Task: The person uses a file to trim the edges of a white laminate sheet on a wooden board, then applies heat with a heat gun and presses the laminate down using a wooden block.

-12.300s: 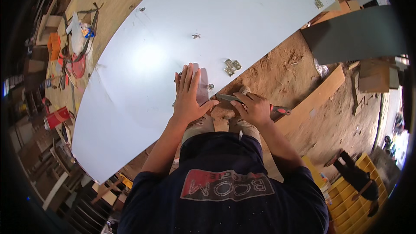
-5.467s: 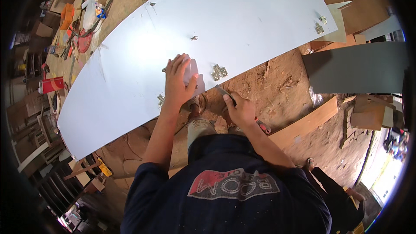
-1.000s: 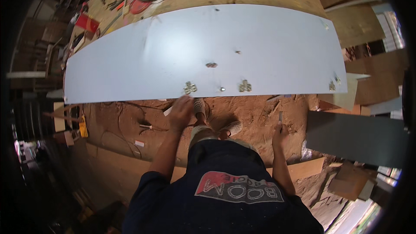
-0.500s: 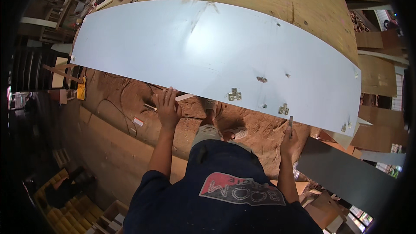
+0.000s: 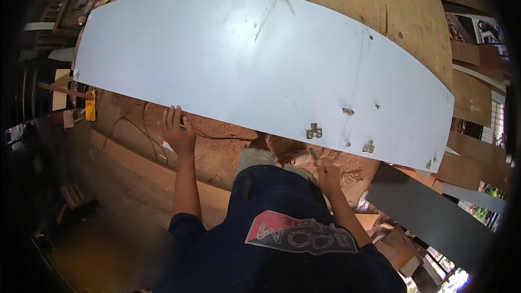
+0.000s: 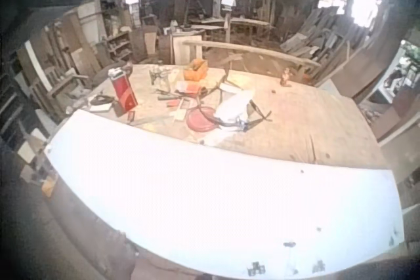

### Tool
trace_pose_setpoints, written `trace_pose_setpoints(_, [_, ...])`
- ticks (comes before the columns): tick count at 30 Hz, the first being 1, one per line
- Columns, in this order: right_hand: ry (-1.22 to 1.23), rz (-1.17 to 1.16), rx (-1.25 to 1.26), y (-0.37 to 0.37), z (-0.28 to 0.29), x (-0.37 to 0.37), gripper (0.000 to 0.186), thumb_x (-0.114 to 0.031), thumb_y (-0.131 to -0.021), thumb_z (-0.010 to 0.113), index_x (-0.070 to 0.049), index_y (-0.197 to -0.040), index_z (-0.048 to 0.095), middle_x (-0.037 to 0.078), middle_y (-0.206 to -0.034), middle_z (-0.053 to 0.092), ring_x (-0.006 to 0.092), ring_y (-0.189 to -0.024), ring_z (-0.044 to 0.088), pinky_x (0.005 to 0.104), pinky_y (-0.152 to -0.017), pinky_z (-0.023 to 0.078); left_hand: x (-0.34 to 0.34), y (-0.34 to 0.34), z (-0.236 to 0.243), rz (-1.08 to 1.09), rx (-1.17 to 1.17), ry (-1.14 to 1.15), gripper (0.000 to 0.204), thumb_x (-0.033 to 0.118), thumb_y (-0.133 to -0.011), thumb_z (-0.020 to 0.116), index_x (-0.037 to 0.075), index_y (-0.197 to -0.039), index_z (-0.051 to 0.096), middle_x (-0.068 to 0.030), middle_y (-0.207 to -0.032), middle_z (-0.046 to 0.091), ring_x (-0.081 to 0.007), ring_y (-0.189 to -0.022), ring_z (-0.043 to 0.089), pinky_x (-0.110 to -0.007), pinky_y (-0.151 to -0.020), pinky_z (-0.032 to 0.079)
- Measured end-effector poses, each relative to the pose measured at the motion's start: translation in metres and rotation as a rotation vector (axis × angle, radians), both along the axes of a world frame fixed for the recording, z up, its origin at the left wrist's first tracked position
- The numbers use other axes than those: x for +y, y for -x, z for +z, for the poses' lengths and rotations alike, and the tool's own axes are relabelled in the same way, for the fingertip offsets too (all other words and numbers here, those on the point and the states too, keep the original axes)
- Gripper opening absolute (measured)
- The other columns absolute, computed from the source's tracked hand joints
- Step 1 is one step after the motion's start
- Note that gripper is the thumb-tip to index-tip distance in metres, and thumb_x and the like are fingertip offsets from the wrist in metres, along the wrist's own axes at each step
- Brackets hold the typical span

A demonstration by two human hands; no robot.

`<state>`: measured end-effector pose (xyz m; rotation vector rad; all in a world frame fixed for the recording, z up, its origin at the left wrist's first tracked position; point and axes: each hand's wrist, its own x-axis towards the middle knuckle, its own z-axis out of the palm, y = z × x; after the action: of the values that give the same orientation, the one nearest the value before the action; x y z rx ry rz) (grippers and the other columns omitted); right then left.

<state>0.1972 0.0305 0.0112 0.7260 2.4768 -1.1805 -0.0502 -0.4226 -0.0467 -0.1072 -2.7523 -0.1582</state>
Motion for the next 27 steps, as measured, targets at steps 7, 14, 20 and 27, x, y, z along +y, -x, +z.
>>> trace_pose_setpoints(7, [0.276,-0.031,-0.035,0.081,0.008,-0.081,0.039,-0.036,-0.114,0.055,-0.003,-0.111,0.073,0.024,-0.086,0.072,0.0418,-0.079,0.071,0.0485,-0.073,0.054,0.094,0.004,0.05,-0.595,-0.253,-0.499,0.023,0.02,-0.092,0.081,0.01,-0.112,0.079,-0.0083,-0.107,0.079,-0.03,-0.099,0.072,-0.044,-0.092,0.052])
trace_pose_setpoints(14, [0.288,-0.067,-0.002,0.097,0.01,-0.103,0.037,-0.036,-0.112,0.059,-0.003,-0.101,0.071,0.021,-0.084,0.072,0.0395,-0.08,0.072,0.0457,-0.074,0.054,0.19,-0.01,0.055,-0.74,-0.795,-0.601,0.024,0.029,-0.092,0.083,0.008,-0.101,0.077,-0.0106,-0.095,0.073,-0.0315,-0.095,0.066,-0.045,-0.09,0.052])
trace_pose_setpoints(20, [0.223,-0.032,-0.136,0.063,0.017,-0.088,0.034,-0.038,-0.105,0.069,-0.004,-0.106,0.068,0.018,-0.08,0.07,0.037,-0.079,0.072,0.0447,-0.074,0.055,0.182,0.007,0.059,-0.543,-0.843,-0.761,0.016,0.02,-0.096,0.079,0.004,-0.096,0.074,-0.0128,-0.092,0.071,-0.034,-0.094,0.065,-0.048,-0.089,0.052])
trace_pose_setpoints(27, [0.255,-0.13,0.102,0.008,-0.016,-0.1,0.031,-0.034,-0.107,0.067,-0.006,-0.119,0.07,0.013,-0.083,0.071,0.03,-0.079,0.073,0.043,-0.071,0.056,0.184,-0.006,0.053,-0.584,-0.574,-0.665,0.019,0.015,-0.097,0.077,0.005,-0.113,0.075,-0.0161,-0.104,0.072,-0.0368,-0.101,0.065,-0.047,-0.092,0.053])
